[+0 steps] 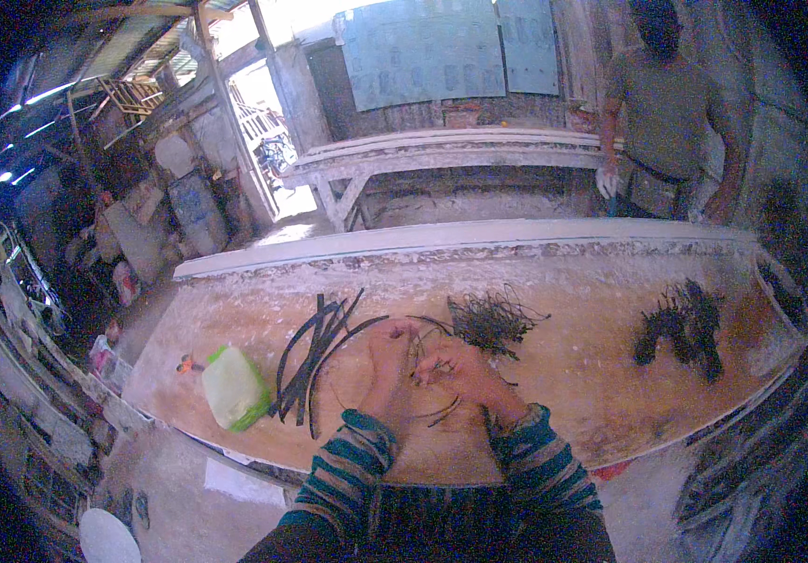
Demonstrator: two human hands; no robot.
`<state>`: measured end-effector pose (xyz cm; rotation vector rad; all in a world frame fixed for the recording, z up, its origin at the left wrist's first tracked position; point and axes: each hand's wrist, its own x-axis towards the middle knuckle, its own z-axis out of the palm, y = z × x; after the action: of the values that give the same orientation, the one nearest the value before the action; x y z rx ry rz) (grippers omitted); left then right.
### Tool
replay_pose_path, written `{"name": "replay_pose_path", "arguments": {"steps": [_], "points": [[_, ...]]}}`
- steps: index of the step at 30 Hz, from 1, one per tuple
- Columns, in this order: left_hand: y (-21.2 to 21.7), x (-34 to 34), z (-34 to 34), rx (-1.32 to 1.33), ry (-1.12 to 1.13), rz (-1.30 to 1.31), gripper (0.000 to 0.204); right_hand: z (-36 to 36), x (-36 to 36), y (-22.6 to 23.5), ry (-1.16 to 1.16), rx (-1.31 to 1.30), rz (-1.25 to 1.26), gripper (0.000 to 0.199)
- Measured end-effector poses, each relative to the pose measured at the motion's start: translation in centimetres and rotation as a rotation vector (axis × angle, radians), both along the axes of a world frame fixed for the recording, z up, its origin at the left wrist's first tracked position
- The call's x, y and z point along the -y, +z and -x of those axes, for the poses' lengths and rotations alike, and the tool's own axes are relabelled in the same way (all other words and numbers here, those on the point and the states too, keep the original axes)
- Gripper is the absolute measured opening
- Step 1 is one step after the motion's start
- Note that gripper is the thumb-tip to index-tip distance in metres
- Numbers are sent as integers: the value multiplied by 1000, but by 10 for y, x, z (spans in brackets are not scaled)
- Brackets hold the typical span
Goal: The person stands at a workbench and repeatedly picks up, separates, and sorts thin black strips of material by hand. A coworker in the background works on a separate white object.
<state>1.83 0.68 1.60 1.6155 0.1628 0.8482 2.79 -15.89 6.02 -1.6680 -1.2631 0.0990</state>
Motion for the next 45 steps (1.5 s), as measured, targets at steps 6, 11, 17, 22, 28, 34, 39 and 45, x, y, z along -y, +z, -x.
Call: {"name": "replay_pose_path", "arguments": {"steps": [6, 11, 17, 22, 28, 34, 39, 45], "points": [[-6, 9, 0, -83, -151, -117, 6, -16, 3, -10, -379, -160, -257, 12], [8, 29, 12, -130, -462, -158, 8, -35, 16, -14, -763, 174, -151, 13], [-3, 52, 17, -116, -855, -63, 7, -47, 17, -28, -889, 179, -166, 13], [5, 65, 25, -109, -849, 12, 8, -61, 24, -44, -942, -15, -210, 9], [14, 71, 31, -99, -916, 46, 10, -62, 22, -42, -939, -14, -180, 13], [18, 66, 36, -340, -967, 322, 10, -69, 22, -54, -796, -82, -260, 10], [44, 44, 40, -179, -798, 310, 12, -62, 25, -42, -798, -143, -241, 10], [22, 2, 12, -285, -256, 167, 18, -46, 27, -20, -515, -485, -129, 12]]}}
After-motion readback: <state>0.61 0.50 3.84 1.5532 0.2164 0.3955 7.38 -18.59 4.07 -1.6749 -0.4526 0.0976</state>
